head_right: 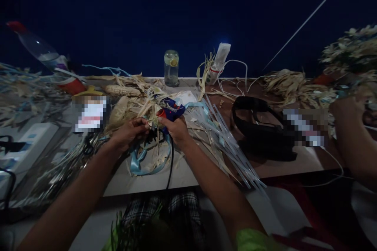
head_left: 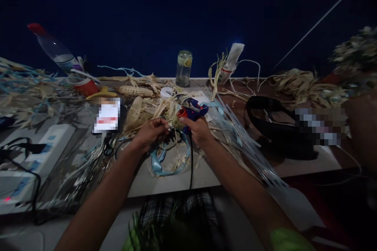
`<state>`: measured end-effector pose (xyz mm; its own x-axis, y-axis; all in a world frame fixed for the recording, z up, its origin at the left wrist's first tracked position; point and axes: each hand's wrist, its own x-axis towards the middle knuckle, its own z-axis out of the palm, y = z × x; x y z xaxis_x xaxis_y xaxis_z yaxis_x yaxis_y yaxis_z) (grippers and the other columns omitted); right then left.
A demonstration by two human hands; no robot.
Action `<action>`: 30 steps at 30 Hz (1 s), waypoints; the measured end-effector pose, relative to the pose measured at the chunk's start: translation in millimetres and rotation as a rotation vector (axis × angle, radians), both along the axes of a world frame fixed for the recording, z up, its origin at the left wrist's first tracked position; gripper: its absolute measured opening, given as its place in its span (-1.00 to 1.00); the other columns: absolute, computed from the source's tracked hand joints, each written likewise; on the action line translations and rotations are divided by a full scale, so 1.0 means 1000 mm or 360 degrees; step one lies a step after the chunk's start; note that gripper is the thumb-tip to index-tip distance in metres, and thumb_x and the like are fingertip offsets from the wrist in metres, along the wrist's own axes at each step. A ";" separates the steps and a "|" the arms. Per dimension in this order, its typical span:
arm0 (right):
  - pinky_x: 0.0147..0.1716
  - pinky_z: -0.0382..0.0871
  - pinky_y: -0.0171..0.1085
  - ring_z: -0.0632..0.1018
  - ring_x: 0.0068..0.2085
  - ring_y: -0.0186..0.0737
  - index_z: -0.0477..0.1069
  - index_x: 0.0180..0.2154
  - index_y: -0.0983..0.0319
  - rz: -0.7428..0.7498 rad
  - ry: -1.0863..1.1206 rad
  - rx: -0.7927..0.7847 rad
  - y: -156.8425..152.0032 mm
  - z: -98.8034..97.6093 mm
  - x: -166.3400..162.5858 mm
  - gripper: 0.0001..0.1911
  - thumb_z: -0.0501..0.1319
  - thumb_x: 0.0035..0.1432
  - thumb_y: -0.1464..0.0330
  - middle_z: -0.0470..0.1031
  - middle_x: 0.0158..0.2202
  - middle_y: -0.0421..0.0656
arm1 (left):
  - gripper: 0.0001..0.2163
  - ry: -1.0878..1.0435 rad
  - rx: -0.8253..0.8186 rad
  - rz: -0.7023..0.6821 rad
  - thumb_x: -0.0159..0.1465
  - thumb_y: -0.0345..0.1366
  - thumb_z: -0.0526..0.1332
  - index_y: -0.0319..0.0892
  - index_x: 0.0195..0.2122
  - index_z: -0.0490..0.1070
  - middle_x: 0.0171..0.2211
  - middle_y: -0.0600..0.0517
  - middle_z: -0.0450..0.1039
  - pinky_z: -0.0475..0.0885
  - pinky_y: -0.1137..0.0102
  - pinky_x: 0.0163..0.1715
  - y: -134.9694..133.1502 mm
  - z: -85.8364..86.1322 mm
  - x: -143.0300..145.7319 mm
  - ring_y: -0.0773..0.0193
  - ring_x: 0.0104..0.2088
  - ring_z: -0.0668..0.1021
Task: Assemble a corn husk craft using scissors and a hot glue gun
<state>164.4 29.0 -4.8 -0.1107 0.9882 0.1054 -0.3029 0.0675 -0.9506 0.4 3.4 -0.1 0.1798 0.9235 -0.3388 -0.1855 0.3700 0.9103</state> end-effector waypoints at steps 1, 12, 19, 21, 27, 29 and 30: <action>-0.21 0.35 -0.25 0.47 -0.37 -0.31 0.46 -0.43 0.23 -0.0012 -0.0050 0.0011 0.000 -0.001 -0.001 -0.85 0.29 -0.16 0.35 0.49 -0.43 -0.20 | -0.74 -0.0004 0.0012 -0.0004 -0.08 -0.25 0.35 -0.22 -0.47 0.28 -0.64 0.13 0.32 0.10 0.59 -0.71 0.000 0.000 0.000 0.54 -0.71 0.26; -0.27 0.36 -0.25 0.47 -0.40 -0.27 0.45 -0.45 0.25 -0.0260 -0.0492 0.0036 -0.007 0.004 -0.004 -0.82 0.27 -0.13 0.28 0.50 -0.44 -0.17 | -0.77 0.0005 0.0031 0.0020 -0.08 -0.29 0.35 -0.24 -0.49 0.30 -0.66 0.12 0.33 0.08 0.61 -0.70 -0.001 0.002 0.003 0.57 -0.71 0.24; -0.26 0.34 -0.26 0.45 -0.40 -0.31 0.43 -0.43 0.25 -0.0200 -0.0309 0.0096 -0.005 0.009 0.002 -0.84 0.27 -0.12 0.31 0.46 -0.44 -0.19 | -0.76 -0.0012 0.0005 0.0033 -0.08 -0.31 0.35 -0.23 -0.47 0.29 -0.65 0.12 0.33 0.10 0.60 -0.69 0.000 0.002 0.003 0.55 -0.70 0.26; -0.26 0.34 -0.27 0.44 -0.41 -0.32 0.42 -0.42 0.24 -0.0123 -0.0324 0.0129 -0.006 0.011 0.001 -0.85 0.26 -0.11 0.32 0.45 -0.45 -0.20 | -0.76 -0.0022 0.0021 0.0037 -0.07 -0.30 0.35 -0.23 -0.47 0.30 -0.65 0.12 0.33 0.10 0.60 -0.68 0.000 0.001 0.002 0.54 -0.69 0.28; -0.25 0.34 -0.26 0.44 -0.41 -0.30 0.38 -0.44 0.23 -0.0157 -0.0465 0.0214 -0.012 0.014 -0.006 -0.90 0.24 -0.10 0.35 0.43 -0.47 -0.21 | -0.79 -0.0044 0.0064 -0.0043 -0.02 -0.29 0.32 -0.23 -0.46 0.30 -0.64 0.12 0.32 0.08 0.61 -0.68 0.001 -0.003 0.001 0.56 -0.69 0.26; -0.22 0.34 -0.25 0.46 -0.39 -0.28 0.39 -0.44 0.23 -0.0211 -0.0468 0.0203 -0.013 0.013 -0.008 -0.89 0.23 -0.10 0.35 0.45 -0.45 -0.20 | -0.79 -0.0055 0.0064 -0.0044 -0.02 -0.30 0.32 -0.23 -0.46 0.29 -0.63 0.12 0.33 0.08 0.61 -0.68 0.001 -0.003 0.001 0.56 -0.69 0.26; -0.22 0.34 -0.25 0.47 -0.39 -0.27 0.40 -0.44 0.23 -0.0224 -0.0454 0.0178 -0.014 0.013 -0.008 -0.89 0.24 -0.10 0.34 0.46 -0.45 -0.19 | -0.79 -0.0064 0.0064 -0.0040 -0.02 -0.31 0.32 -0.23 -0.47 0.29 -0.63 0.12 0.33 0.08 0.61 -0.69 0.001 -0.003 0.001 0.56 -0.69 0.26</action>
